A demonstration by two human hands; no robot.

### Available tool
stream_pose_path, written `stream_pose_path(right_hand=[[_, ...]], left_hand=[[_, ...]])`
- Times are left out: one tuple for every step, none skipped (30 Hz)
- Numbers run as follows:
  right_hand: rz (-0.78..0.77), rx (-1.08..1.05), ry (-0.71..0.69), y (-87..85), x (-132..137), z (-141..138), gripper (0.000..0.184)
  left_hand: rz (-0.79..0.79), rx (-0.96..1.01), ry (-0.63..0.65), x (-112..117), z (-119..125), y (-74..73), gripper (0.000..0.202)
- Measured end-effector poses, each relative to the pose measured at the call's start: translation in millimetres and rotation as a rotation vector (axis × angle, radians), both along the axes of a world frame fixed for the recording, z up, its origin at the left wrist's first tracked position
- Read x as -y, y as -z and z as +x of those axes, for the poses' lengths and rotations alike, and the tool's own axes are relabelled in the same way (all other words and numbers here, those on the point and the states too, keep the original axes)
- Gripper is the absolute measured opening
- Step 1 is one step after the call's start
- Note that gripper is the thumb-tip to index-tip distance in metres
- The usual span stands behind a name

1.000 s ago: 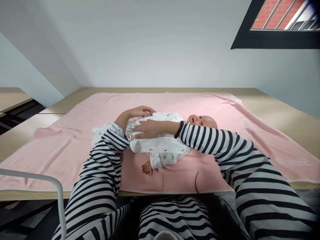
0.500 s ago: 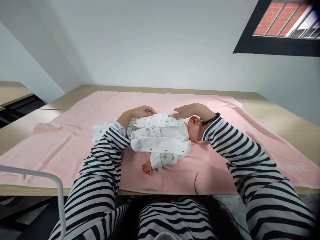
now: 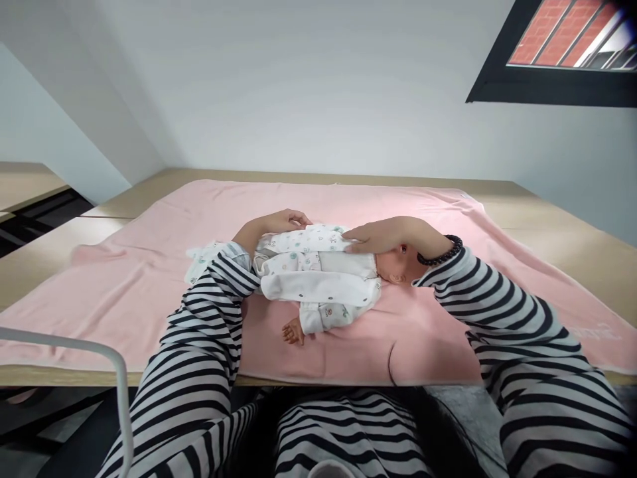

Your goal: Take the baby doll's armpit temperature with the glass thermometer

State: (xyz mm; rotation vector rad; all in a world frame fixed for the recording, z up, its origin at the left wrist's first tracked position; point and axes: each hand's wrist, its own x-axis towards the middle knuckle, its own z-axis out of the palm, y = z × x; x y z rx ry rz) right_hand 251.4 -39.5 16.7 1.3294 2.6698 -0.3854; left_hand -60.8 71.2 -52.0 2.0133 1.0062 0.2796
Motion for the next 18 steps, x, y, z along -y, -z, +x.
stream_pose_path(right_hand=[[-0.024, 0.023, -0.039, 2.1, 2, 0, 0.046], [-0.026, 0.027, -0.058, 4.5, 5, -1, 0.041], [-0.003, 0.014, -0.060, 7.1, 7, -1, 0.036], [0.033, -0.002, -0.060, 9.6, 10, -2, 0.031], [0.073, -0.013, -0.059, 11.9, 12, -4, 0.028], [0.110, -0.014, -0.064, 13.9, 14, -5, 0.024], [0.139, -0.003, -0.075, 15.4, 17, -7, 0.022], [0.159, 0.016, -0.090, 16.3, 19, -8, 0.020], [0.172, 0.039, -0.103, 16.5, 21, -10, 0.019], [0.186, 0.056, -0.116, 16.1, 22, -10, 0.017], [0.205, 0.062, -0.126, 14.9, 23, -11, 0.014], [0.230, 0.054, -0.127, 13.2, 23, -10, 0.011], [0.256, 0.030, -0.122, 11.1, 23, -9, 0.008], [0.268, -0.006, -0.113, 8.7, 23, -8, 0.007], [0.255, -0.045, -0.102, 6.5, 22, -6, 0.007], [0.212, -0.080, -0.093, 4.5, 22, -3, 0.007], [0.150, -0.098, -0.085, 2.9, 21, -1, 0.008], [0.086, -0.099, -0.082, 1.7, 22, 1, 0.009]], left_hand=[[-0.004, 0.007, 0.001, 1, 0, -0.2, 0.062], [-0.006, 0.010, 0.002, 1, 1, -0.3, 0.062], [-0.006, 0.008, 0.000, 2, 1, -0.4, 0.062], [-0.005, 0.005, -0.006, 2, 1, -0.5, 0.062], [-0.004, 0.003, -0.011, 3, 1, -0.7, 0.063], [-0.004, 0.004, -0.012, 4, 1, -0.8, 0.063], [-0.004, 0.008, -0.009, 5, 1, -1.0, 0.062], [-0.005, 0.013, -0.004, 6, 1, -1.2, 0.061], [-0.004, 0.018, 0.001, 8, 1, -1.5, 0.060], [-0.001, 0.021, 0.003, 9, 1, -1.7, 0.059], [0.001, 0.021, 0.001, 9, 1, -2.0, 0.059], [0.000, 0.019, -0.003, 10, 1, -2.4, 0.059], [-0.002, 0.018, -0.005, 10, 1, -2.7, 0.060], [-0.005, 0.019, -0.007, 10, 1, -3.0, 0.061], [-0.009, 0.020, -0.009, 11, 2, -3.3, 0.061], [-0.014, 0.019, -0.011, 11, 2, -3.5, 0.062], [-0.017, 0.016, -0.016, 11, 2, -3.8, 0.061], [-0.016, 0.013, -0.022, 11, 2, -3.9, 0.061]])
